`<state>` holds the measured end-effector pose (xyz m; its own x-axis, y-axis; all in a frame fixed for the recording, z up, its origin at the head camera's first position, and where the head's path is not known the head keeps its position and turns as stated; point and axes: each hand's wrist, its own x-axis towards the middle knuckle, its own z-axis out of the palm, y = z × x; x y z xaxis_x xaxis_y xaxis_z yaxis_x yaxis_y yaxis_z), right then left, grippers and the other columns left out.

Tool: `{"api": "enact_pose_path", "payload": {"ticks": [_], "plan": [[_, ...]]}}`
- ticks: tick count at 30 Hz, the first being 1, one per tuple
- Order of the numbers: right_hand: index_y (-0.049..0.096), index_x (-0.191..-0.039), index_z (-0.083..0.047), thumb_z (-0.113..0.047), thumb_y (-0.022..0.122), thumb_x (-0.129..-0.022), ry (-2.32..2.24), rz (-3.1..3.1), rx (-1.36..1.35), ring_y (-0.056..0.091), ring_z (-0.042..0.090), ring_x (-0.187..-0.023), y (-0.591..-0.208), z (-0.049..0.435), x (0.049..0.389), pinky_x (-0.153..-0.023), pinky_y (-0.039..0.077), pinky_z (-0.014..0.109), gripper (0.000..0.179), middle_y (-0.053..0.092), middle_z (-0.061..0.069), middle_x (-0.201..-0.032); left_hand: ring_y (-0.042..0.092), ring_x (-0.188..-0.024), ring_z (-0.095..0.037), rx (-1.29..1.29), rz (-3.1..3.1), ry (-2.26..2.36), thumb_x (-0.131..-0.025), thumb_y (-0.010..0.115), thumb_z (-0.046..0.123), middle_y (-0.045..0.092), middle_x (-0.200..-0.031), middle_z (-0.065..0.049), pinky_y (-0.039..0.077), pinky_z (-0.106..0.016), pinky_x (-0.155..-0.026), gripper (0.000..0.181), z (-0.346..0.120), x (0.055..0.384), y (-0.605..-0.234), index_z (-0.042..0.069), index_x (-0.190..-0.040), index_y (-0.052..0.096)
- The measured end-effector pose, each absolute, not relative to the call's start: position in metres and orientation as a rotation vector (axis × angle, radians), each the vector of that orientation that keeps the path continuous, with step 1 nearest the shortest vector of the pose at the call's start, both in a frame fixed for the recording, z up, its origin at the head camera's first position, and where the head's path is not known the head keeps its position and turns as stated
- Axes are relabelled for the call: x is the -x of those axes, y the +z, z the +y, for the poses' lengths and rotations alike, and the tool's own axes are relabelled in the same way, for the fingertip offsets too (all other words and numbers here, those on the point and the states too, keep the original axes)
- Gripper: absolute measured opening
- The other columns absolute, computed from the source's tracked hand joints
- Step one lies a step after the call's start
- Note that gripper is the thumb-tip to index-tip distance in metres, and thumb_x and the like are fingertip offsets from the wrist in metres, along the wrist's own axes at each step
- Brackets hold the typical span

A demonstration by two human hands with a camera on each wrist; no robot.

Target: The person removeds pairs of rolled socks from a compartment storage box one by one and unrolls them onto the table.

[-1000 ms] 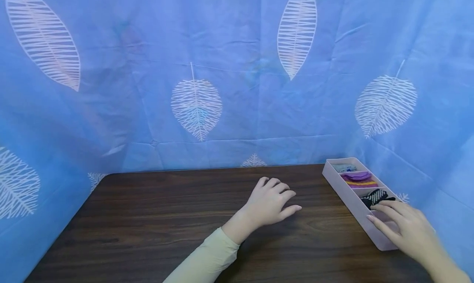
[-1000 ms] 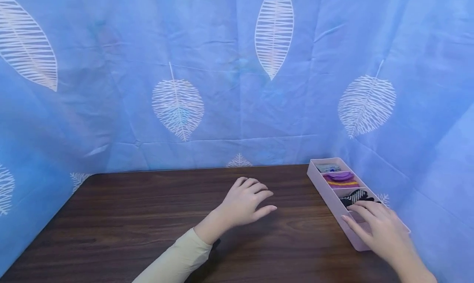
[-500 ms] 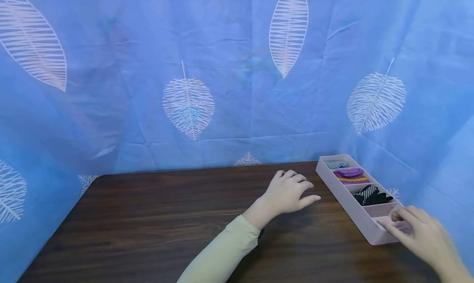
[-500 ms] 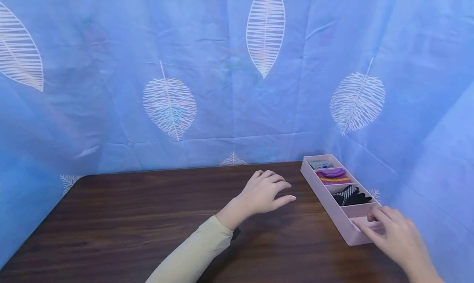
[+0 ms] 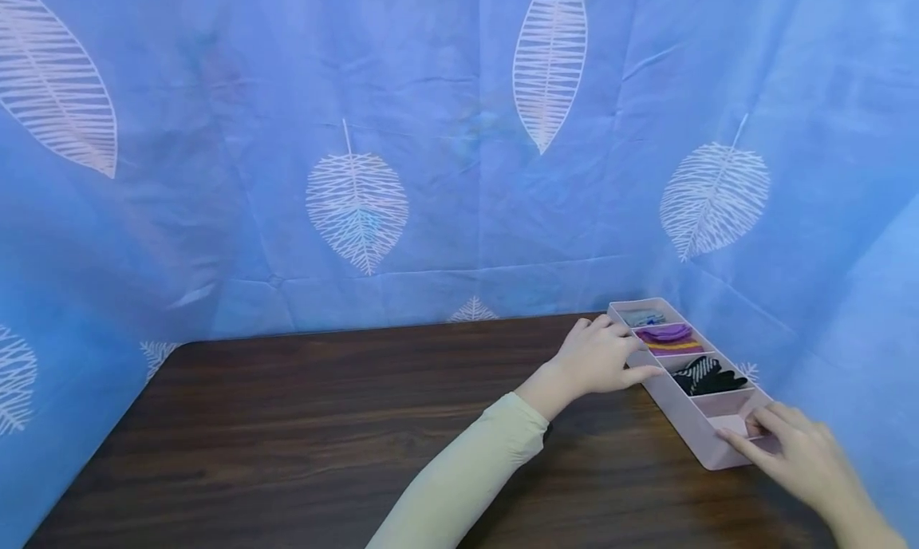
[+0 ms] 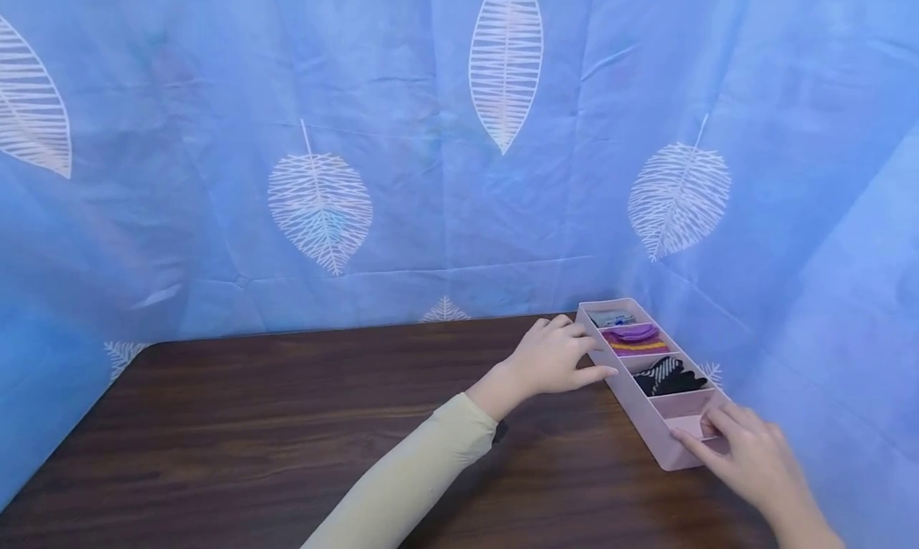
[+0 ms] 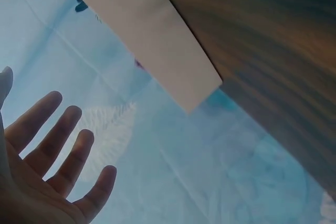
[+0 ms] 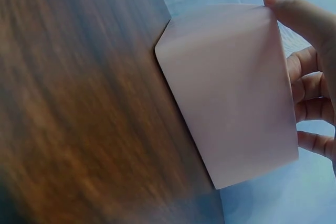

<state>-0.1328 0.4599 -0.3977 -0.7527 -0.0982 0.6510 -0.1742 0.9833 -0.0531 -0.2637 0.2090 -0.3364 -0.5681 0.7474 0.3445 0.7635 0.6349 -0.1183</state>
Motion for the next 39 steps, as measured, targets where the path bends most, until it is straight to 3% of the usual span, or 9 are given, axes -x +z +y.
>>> {"api": "enact_pose_path", "payload": {"ticks": [5, 10, 19, 27, 30, 34, 39], "plan": [[0.041, -0.061, -0.027, -0.039, 0.079, -0.057, 0.158, -2.425, -0.193, 0.028, -0.002, -0.06, -0.401, 0.461, 0.132, -0.048, 0.017, 0.02, 0.04, 0.035, -0.011, -0.062, 0.047, -0.102, -0.005, 1.195, -2.56, -0.094, -0.079, 0.029, 0.075, 0.055, -0.118, 0.019, 0.041, -0.027, -0.077, 0.052, 0.235, 0.266, -0.343, 0.046, -0.114, 0.054], [0.041, -0.061, -0.027, -0.038, 0.079, -0.057, 0.171, -2.401, -0.214, 0.028, -0.003, -0.06, -0.4, 0.463, 0.133, -0.049, 0.016, 0.02, 0.039, 0.033, -0.013, -0.062, 0.044, -0.105, -0.004, 1.17, -2.617, -0.093, -0.075, 0.028, 0.079, 0.052, -0.12, 0.021, 0.039, -0.03, -0.086, 0.056, 0.262, 0.267, -0.349, 0.049, -0.116, 0.051], [0.045, -0.06, -0.024, -0.038, 0.079, -0.056, 0.152, -2.36, -0.259, 0.029, -0.001, -0.059, -0.4, 0.466, 0.136, -0.049, 0.017, 0.017, 0.037, 0.038, -0.01, -0.06, 0.038, -0.114, -0.007, 1.095, -2.764, -0.091, -0.069, 0.03, 0.083, 0.044, -0.126, 0.017, 0.034, -0.031, -0.09, 0.062, 0.301, 0.274, -0.372, 0.05, -0.118, 0.049], [0.046, -0.061, -0.024, -0.038, 0.079, -0.057, 0.16, -2.401, -0.216, 0.031, 0.002, -0.061, -0.402, 0.464, 0.133, -0.051, 0.021, 0.022, 0.036, 0.04, -0.009, -0.063, 0.036, -0.108, -0.008, 1.005, -2.785, -0.149, -0.068, 0.032, 0.084, 0.044, -0.12, 0.013, 0.033, -0.029, -0.089, 0.063, 0.32, 0.275, -0.388, 0.038, -0.097, 0.063], [0.045, -0.062, -0.025, -0.039, 0.079, -0.058, 0.158, -2.421, -0.2, 0.031, 0.002, -0.063, -0.403, 0.464, 0.132, -0.053, 0.022, 0.023, 0.037, 0.041, -0.009, -0.065, 0.034, -0.11, -0.008, 0.962, -2.81, -0.18, -0.067, 0.036, 0.083, 0.044, -0.119, 0.013, 0.032, -0.028, -0.091, 0.06, 0.325, 0.276, -0.391, 0.037, -0.093, 0.064], [0.044, -0.063, -0.026, -0.039, 0.078, -0.059, 0.165, -2.442, -0.161, 0.033, 0.004, -0.065, -0.404, 0.466, 0.131, -0.057, 0.021, 0.026, 0.037, 0.041, -0.009, -0.067, 0.029, -0.118, -0.01, 0.894, -2.87, -0.23, -0.064, 0.047, 0.081, 0.041, -0.124, 0.012, 0.031, -0.029, -0.095, 0.057, 0.333, 0.276, -0.388, 0.039, -0.099, 0.064], [0.045, -0.063, -0.025, -0.04, 0.077, -0.061, 0.185, -2.46, -0.127, 0.034, 0.006, -0.067, -0.404, 0.467, 0.13, -0.058, 0.021, 0.027, 0.035, 0.042, -0.009, -0.069, 0.027, -0.113, -0.009, 0.806, -2.961, -0.222, -0.061, 0.059, 0.073, 0.039, -0.12, 0.012, 0.03, -0.03, -0.093, 0.048, 0.346, 0.274, -0.38, 0.043, -0.097, 0.063]]}}
